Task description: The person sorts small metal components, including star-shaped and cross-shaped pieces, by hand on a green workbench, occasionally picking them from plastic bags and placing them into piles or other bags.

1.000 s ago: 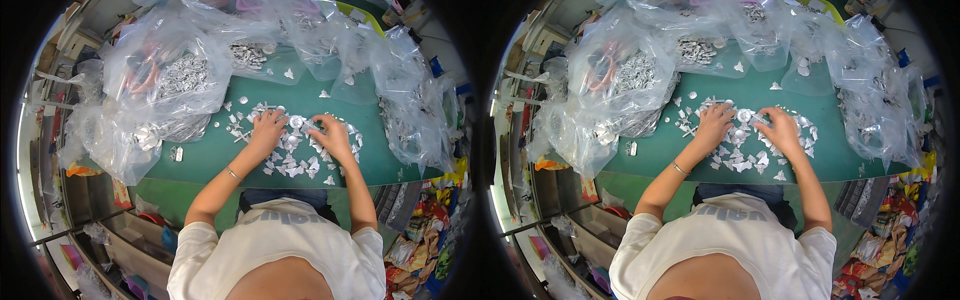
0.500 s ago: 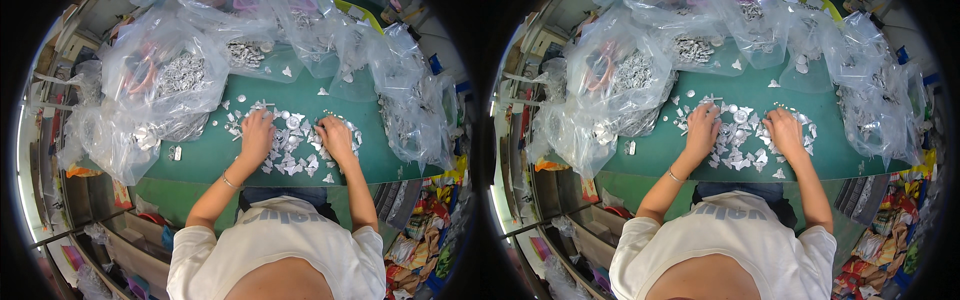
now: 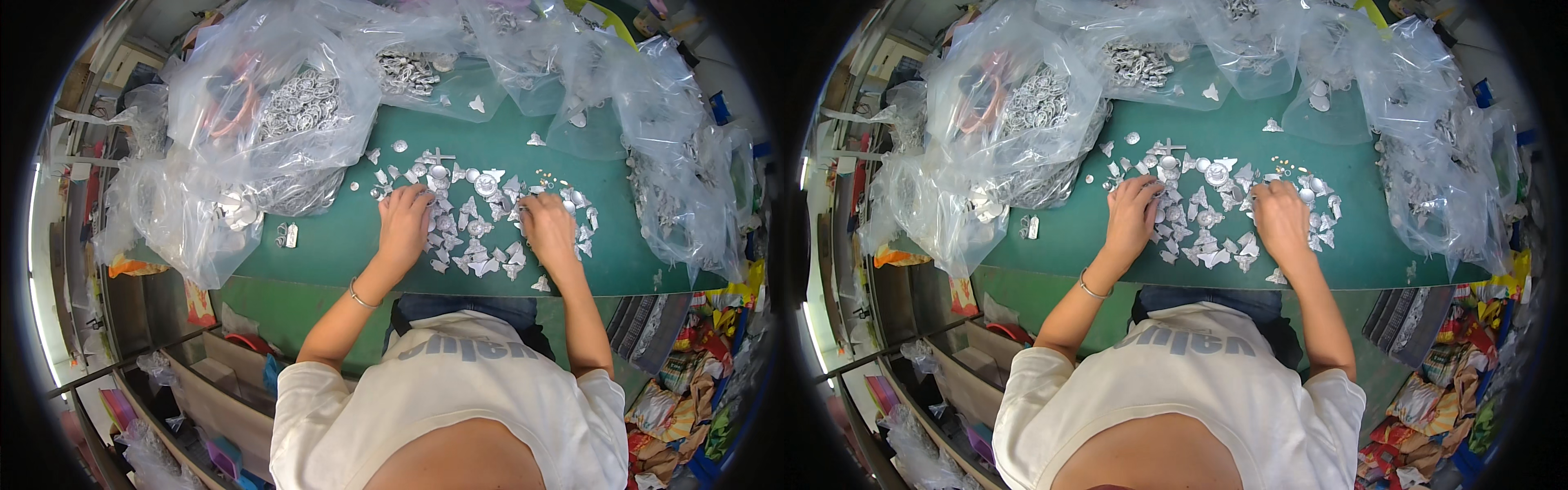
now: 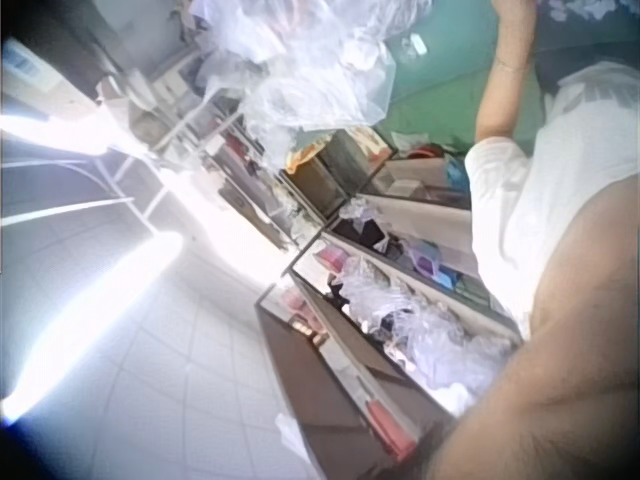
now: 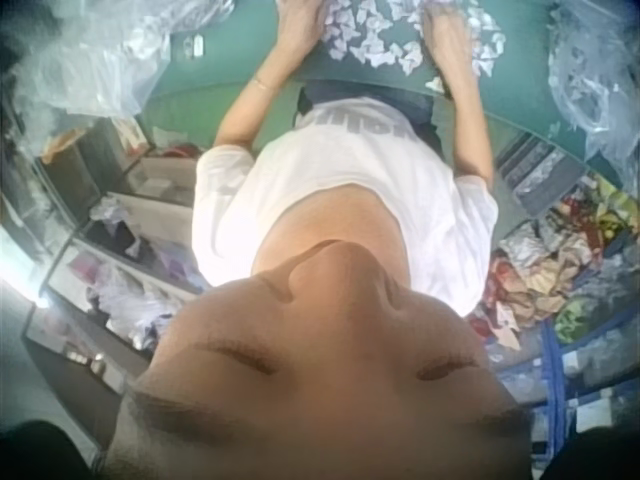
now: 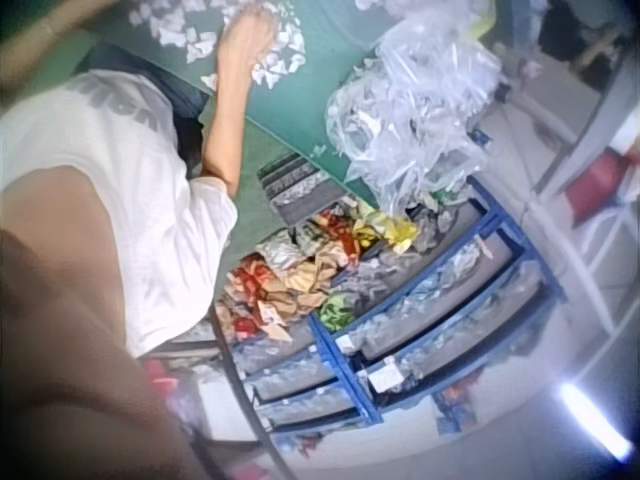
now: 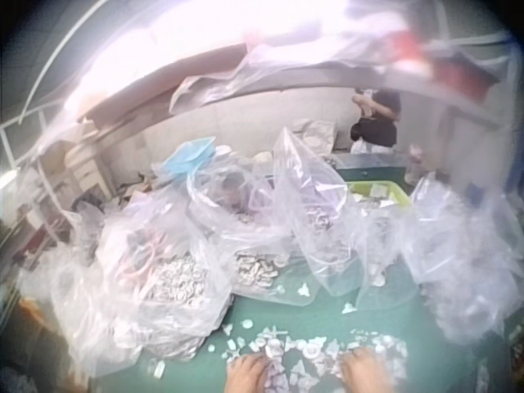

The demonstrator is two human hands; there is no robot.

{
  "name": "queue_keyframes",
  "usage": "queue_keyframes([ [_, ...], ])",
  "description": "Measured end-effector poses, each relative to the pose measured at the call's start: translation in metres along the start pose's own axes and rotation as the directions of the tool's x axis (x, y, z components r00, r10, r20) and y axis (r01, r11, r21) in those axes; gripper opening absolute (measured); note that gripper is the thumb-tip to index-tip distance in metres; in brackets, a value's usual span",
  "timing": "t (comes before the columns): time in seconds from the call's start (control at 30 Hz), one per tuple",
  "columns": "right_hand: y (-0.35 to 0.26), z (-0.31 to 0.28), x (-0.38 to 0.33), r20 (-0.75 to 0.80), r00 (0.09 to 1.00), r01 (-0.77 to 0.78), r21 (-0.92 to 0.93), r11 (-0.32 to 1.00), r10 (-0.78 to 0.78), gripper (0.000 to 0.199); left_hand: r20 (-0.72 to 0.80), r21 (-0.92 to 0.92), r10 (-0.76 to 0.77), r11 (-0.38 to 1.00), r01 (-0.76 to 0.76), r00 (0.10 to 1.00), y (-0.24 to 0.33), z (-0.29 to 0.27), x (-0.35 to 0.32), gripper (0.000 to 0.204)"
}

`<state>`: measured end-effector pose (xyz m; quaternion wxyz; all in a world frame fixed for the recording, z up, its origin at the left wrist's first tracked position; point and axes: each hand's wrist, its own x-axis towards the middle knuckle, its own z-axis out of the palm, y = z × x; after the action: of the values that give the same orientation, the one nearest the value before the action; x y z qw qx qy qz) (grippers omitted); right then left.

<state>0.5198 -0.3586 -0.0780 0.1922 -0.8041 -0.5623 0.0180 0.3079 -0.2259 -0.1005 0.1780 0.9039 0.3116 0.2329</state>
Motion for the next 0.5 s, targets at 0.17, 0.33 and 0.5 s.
queue_keyframes([
  [0.17,-0.030,0.003,-0.001,-0.011,0.984,0.171,0.289,0.942,-0.176,0.020,0.016,-0.057,0.063,0.996,-0.062,0.998,0.024,-0.001,-0.013,0.037],
  [0.33,-0.025,0.011,-0.009,0.048,0.979,0.178,0.259,0.949,-0.197,0.028,0.067,0.049,0.010,0.999,-0.013,0.998,0.024,-0.005,-0.029,0.039],
  [0.5,-0.019,-0.007,-0.034,0.195,0.966,0.104,0.298,0.949,-0.167,0.029,0.033,-0.062,-0.002,0.998,0.004,0.999,0.037,0.000,-0.036,0.041],
])
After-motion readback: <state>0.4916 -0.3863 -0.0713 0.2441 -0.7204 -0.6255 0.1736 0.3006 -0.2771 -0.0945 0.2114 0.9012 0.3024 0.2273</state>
